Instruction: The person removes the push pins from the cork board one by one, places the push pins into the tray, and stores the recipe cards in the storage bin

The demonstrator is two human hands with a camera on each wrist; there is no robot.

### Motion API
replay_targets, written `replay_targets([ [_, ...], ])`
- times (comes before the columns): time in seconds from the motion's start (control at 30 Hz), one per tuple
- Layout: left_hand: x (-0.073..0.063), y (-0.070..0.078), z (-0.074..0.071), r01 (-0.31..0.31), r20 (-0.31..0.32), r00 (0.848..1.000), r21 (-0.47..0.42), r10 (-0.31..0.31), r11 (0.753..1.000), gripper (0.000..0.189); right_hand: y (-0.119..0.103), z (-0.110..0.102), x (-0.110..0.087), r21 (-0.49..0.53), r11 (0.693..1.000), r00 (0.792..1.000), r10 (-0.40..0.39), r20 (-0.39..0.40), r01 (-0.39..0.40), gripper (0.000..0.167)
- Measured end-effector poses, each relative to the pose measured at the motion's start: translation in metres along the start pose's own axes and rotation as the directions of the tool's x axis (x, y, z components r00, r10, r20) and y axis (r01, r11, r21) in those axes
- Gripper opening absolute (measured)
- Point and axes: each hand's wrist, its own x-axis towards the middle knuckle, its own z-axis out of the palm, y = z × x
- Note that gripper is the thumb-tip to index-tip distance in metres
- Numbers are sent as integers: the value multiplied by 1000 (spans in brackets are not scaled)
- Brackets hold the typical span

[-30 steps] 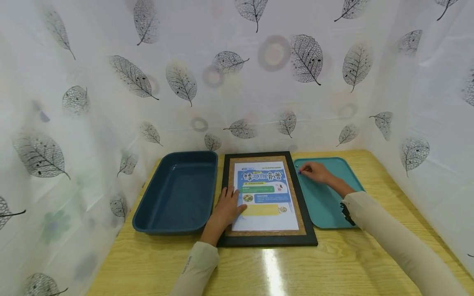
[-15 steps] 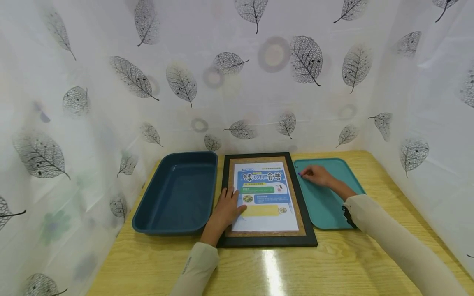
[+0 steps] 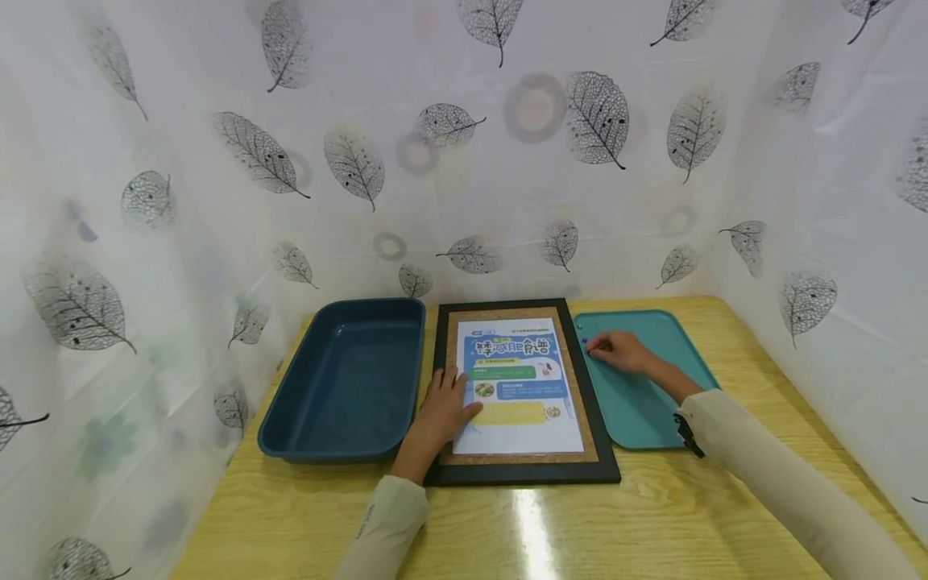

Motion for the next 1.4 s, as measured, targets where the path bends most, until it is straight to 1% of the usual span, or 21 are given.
replay_targets([
  [0.3, 0, 0, -1, 7, 11, 1000, -16, -7, 1000, 73, -6, 1, -7, 7, 1000, 1000, -11, 2, 11, 12],
  [0.53, 0, 0, 0, 4, 10, 1000, -10, -4, 1000, 73, -3, 3, -8, 10, 1000, 1000, -28, -3, 28, 12],
  [0.7, 1, 0, 0, 7, 11, 1000, -3, -7, 1000, 73, -1, 4, -8, -3, 999, 999, -38, -24, 38, 12],
  [0.8, 2, -1, 0, 4, 12, 1000, 3, -4, 1000, 73, -2, 3, -9, -11, 999, 999, -39, -26, 39, 13],
  [0.93, 1, 0, 0, 3, 13, 1000, -8, -3, 1000, 73, -4, 2, -10, 1, 1000, 999, -19, -26, 19, 14],
  [1.03, 0, 0, -1, 1, 9, 1000, -15, -1, 1000, 73, -6, 1, -11, 4, 1000, 999, -18, -42, 18, 15],
  [1.23, -1, 1, -1, 2, -5, 1000, -26, -2, 1000, 73, -13, -1, -9, -28, 998, 994, -58, -88, 56, 16],
  [1.4, -1, 2, -1, 6, -5, 1000, -35, -6, 999, 73, -20, 0, -8, -23, 996, 993, -89, -80, 87, 18],
])
